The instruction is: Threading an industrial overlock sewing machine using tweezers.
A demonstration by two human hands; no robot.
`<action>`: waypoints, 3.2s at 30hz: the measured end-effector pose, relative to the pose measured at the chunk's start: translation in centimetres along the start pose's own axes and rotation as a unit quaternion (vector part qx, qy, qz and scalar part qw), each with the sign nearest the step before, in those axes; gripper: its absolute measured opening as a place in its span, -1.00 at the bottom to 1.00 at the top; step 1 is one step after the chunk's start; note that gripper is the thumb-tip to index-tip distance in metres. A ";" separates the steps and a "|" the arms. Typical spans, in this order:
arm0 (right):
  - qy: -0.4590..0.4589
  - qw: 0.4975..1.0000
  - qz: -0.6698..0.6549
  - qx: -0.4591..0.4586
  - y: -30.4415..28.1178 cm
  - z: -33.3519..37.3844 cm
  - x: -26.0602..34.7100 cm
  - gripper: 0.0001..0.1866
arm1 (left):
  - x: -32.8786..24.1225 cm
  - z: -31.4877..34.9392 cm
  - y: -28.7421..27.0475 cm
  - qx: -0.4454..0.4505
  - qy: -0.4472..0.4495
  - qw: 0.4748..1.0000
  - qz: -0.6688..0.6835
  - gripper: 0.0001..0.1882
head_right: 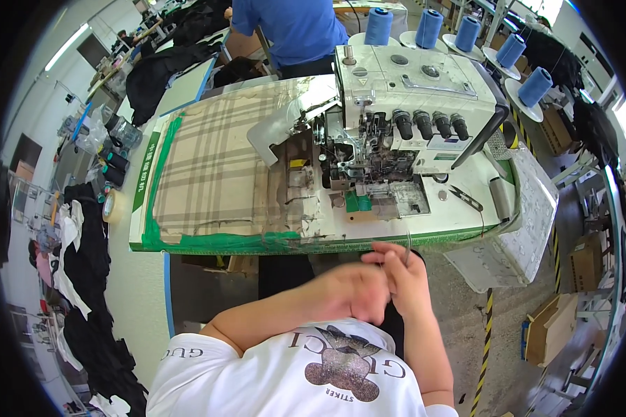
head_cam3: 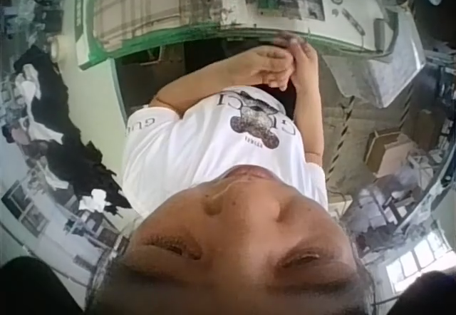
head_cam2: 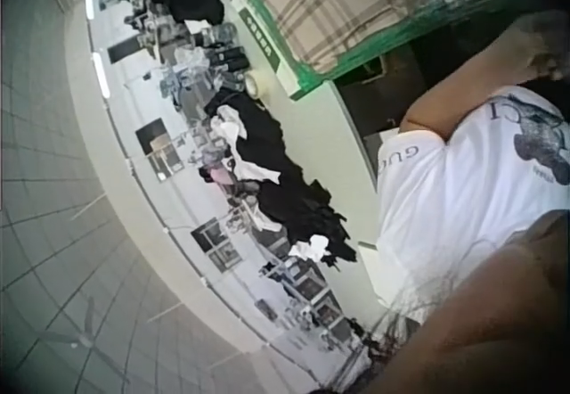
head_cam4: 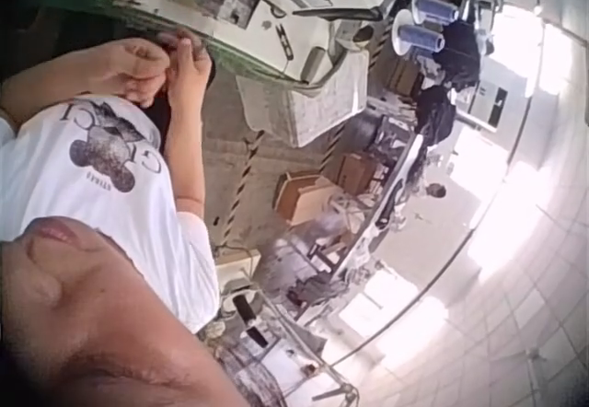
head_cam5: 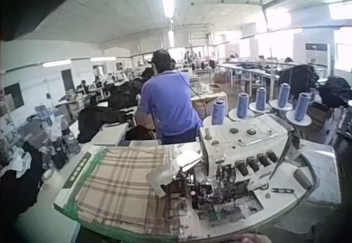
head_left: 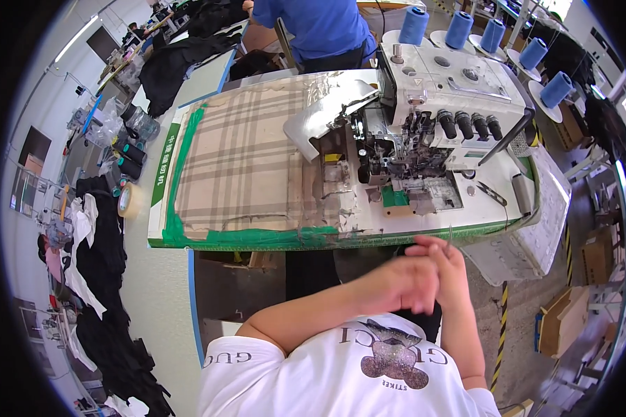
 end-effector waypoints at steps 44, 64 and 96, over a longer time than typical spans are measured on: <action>0.087 0.982 -0.077 0.147 2.2 1.3 2.5 -0.56 | 4.4 -0.3 5.7 0.148 0.221 0.531 -0.805 -0.94; 0.065 0.941 0.330 0.037 -9.7 11.6 2.2 -0.68 | -7.5 0.5 -13.5 -0.349 0.181 0.919 0.040 -0.74; -0.018 0.924 0.360 0.130 0.3 3.3 -10.2 -0.82 | -6.5 4.7 -15.3 -0.395 0.115 0.880 -0.237 -0.70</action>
Point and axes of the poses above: each hand's wrist, its own z-axis away from the middle knuckle, its own y-axis out of the palm, x = y × z, the point moved 10 cm from there along -z, towards the middle knuckle, and after that the axes turned 14 degrees about -z, right-handed, at the moved point
